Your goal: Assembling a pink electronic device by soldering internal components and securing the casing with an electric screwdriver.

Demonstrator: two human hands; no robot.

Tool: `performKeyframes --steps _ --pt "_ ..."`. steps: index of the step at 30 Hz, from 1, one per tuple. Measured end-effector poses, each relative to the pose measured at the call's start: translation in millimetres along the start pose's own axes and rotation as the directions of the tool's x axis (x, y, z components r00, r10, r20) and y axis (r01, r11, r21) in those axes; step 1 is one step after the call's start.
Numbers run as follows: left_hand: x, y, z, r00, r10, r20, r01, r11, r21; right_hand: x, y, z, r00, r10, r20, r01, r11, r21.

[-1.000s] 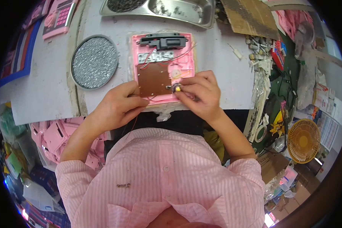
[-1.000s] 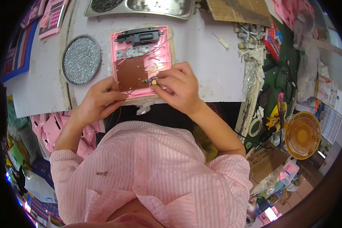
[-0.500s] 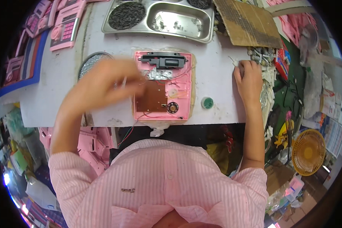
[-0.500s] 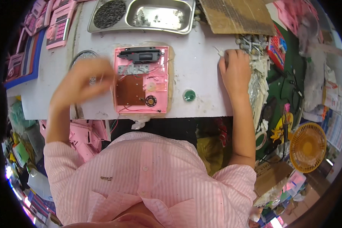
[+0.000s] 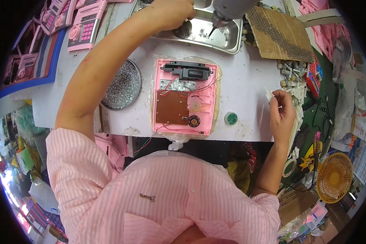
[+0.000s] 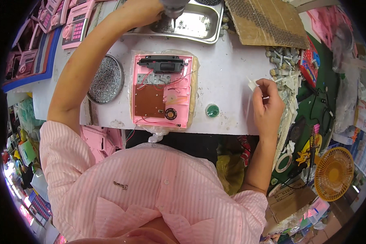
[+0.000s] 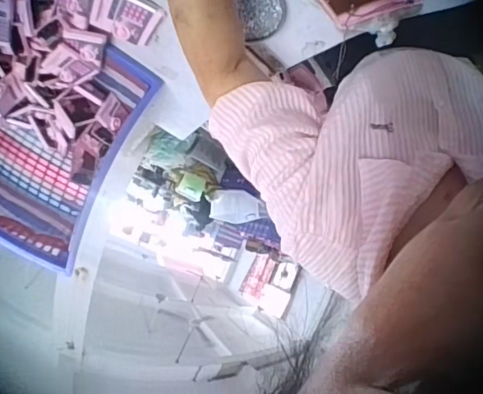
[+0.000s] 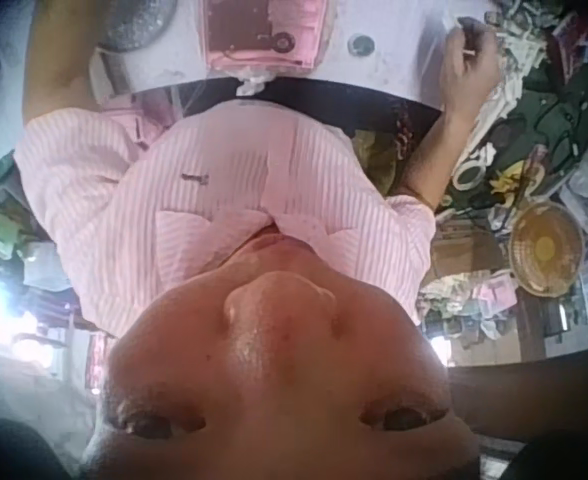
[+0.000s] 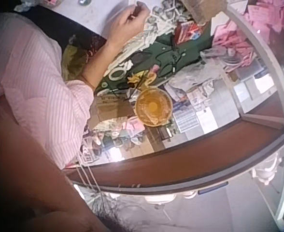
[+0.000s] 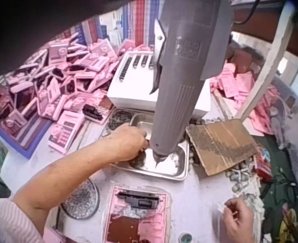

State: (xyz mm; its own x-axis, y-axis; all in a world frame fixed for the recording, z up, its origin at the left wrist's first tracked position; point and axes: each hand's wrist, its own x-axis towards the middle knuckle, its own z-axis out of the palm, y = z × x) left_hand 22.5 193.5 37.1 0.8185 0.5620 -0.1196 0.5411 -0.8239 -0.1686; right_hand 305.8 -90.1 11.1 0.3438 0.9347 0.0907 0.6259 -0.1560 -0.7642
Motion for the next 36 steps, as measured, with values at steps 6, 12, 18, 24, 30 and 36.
performKeyframes --steps 6,12,18,24,30,36 --pt "11 6 36 0.917 -0.192 -0.351 0.047 0.923 -0.382 0 -19 19 0.997 -0.078 0.008 0.076 0.989 0.123" --pt "-6 4 27 0.887 -0.267 -0.378 0.048 0.865 -0.499 -6 -21 17 0.997 -0.049 0.059 0.04 0.988 0.152" --pt "6 19 33 0.911 -0.078 -0.404 -0.138 0.867 -0.479 -3 -30 25 0.971 0.101 0.216 -0.2 0.837 0.509" --pt "33 62 7 0.998 -0.042 -0.056 0.009 0.867 -0.497 -2 -25 25 0.863 0.122 0.49 -0.467 0.563 0.682" --pt "32 67 10 0.972 -0.122 -0.2 0.006 0.865 -0.501 -2 -47 26 0.955 0.01 0.296 -0.184 0.804 0.565" --pt "-105 85 -38 0.958 -0.285 -0.018 0.054 0.242 -0.969 -34 -66 23 0.929 -0.22 0.298 0.071 0.895 0.44"
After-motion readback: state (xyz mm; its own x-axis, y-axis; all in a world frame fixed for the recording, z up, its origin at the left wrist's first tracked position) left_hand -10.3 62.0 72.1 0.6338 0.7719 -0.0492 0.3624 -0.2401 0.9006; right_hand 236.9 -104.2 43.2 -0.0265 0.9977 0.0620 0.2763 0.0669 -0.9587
